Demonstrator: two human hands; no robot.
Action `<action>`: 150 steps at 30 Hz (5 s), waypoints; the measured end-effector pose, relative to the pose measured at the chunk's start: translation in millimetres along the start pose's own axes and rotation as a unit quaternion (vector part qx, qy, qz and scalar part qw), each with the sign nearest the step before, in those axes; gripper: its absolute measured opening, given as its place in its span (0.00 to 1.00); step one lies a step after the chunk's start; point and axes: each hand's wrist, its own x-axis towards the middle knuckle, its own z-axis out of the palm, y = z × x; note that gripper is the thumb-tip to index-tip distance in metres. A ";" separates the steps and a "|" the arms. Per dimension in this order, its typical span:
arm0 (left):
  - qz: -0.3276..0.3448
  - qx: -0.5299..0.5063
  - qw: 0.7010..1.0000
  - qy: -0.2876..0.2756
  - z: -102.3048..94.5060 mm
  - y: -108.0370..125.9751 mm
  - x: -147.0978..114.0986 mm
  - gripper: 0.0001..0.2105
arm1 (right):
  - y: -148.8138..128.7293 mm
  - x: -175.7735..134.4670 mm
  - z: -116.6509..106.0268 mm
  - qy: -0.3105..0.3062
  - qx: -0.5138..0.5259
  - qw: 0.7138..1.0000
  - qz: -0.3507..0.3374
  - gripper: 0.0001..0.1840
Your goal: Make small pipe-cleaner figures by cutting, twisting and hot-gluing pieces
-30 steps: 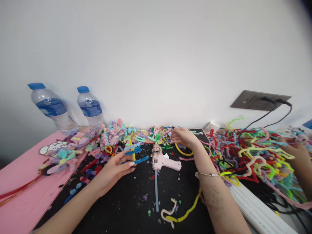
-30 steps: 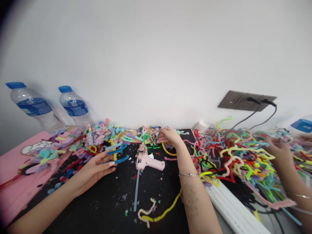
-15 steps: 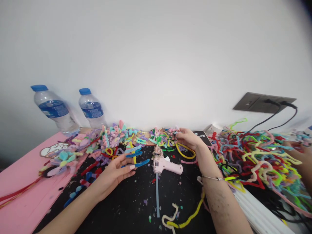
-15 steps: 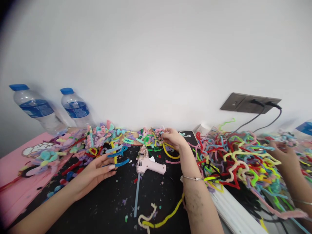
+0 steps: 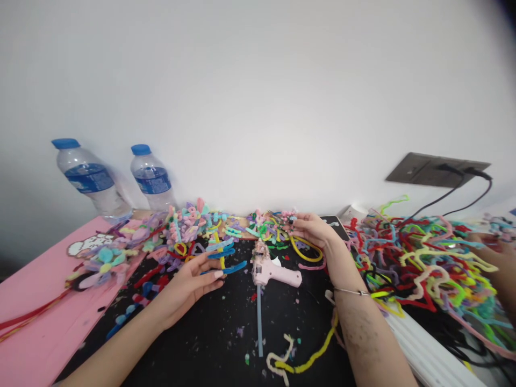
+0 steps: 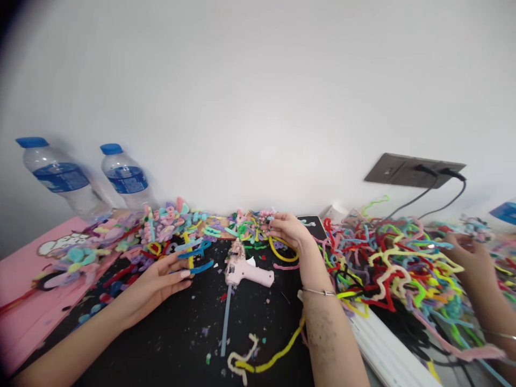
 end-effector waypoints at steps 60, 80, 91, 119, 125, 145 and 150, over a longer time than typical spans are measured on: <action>0.056 0.103 0.993 -0.021 7.5 -3.0 -4.7 0.19 | 42.6 -66.5 128.6 -0.055 -0.390 0.912 -0.117 0.05; 0.097 0.203 0.971 -0.085 7.3 -9.4 -4.2 0.18 | 84.5 -91.3 128.3 0.078 -0.397 0.864 -0.301 0.11; 0.122 0.068 0.989 0.054 3.1 3.5 -2.9 0.16 | 84.8 -92.3 124.5 0.091 -0.332 0.893 -0.291 0.13; 0.232 0.136 0.947 0.174 -3.0 0.9 3.5 0.14 | 85.5 -82.5 148.2 0.137 -0.594 0.736 -0.294 0.09; 0.210 0.190 0.944 0.168 -5.9 0.7 5.1 0.13 | 82.5 -86.3 135.9 0.099 -0.574 0.742 -0.332 0.07; 0.179 0.220 0.948 0.142 -3.7 1.5 4.0 0.13 | 90.6 -86.1 132.0 0.056 -0.595 0.728 -0.335 0.03; 0.192 0.277 0.935 0.107 -4.1 1.7 1.8 0.13 | 88.7 -88.9 134.7 0.084 -0.556 0.749 -0.351 0.05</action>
